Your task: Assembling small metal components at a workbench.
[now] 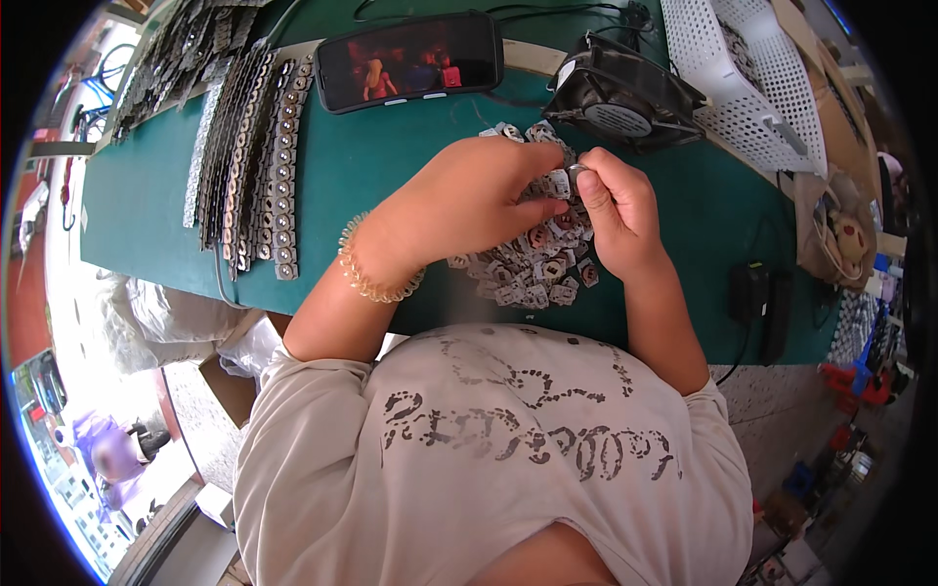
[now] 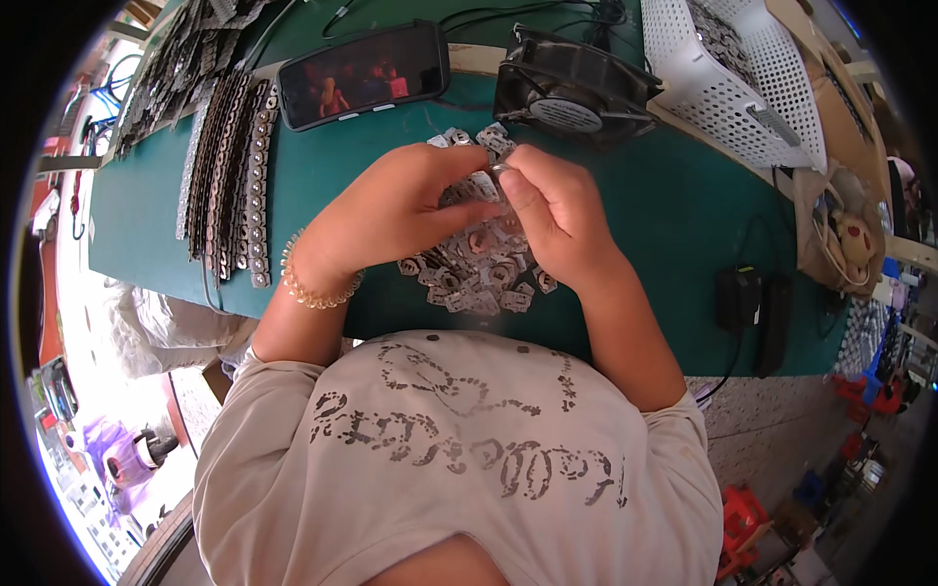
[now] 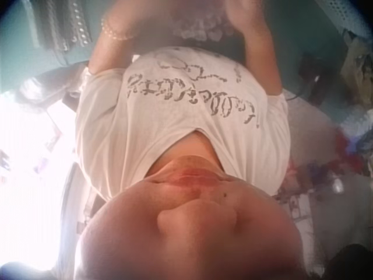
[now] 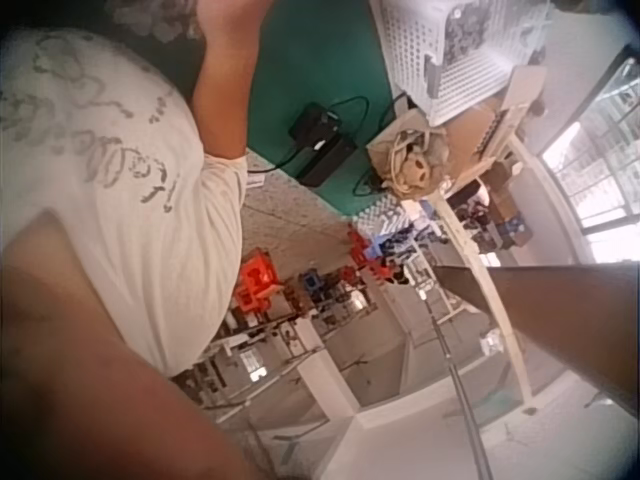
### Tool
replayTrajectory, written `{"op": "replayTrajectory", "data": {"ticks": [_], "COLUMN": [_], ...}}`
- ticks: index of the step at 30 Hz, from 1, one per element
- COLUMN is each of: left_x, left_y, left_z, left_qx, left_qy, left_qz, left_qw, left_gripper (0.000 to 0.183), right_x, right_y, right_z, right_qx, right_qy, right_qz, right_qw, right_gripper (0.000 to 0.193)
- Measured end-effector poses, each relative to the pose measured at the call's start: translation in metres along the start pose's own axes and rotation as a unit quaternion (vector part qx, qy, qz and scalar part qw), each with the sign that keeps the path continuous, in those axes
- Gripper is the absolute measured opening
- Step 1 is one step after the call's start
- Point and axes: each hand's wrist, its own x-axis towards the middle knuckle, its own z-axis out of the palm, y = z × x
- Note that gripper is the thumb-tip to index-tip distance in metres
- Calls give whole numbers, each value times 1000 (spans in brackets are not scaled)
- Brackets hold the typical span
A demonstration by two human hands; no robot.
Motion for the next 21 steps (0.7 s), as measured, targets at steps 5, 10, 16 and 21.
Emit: {"op": "replayTrajectory", "data": {"ticks": [5, 10, 16, 21], "left_x": [-1, -2, -2, -2], "left_y": [-4, -7, -3, -4], "left_z": [1, 2, 2, 3], "left_qx": [29, 42, 41, 50], "left_qy": [25, 42, 14, 13], "left_qz": [17, 27, 18, 40], "left_qw": [999, 998, 999, 998], "left_gripper": [23, 23, 23, 22], "right_x": [-2, -2, -1, -1], "right_y": [-1, 4, -2, 3], "right_z": [-4, 0, 0, 0], "right_qx": [-18, -30, -19, -31], "right_qy": [-17, -41, -1, -40], "right_qz": [6, -6, -2, -21], "right_qw": [1000, 999, 1000, 999], "right_gripper": [23, 24, 25, 25]}}
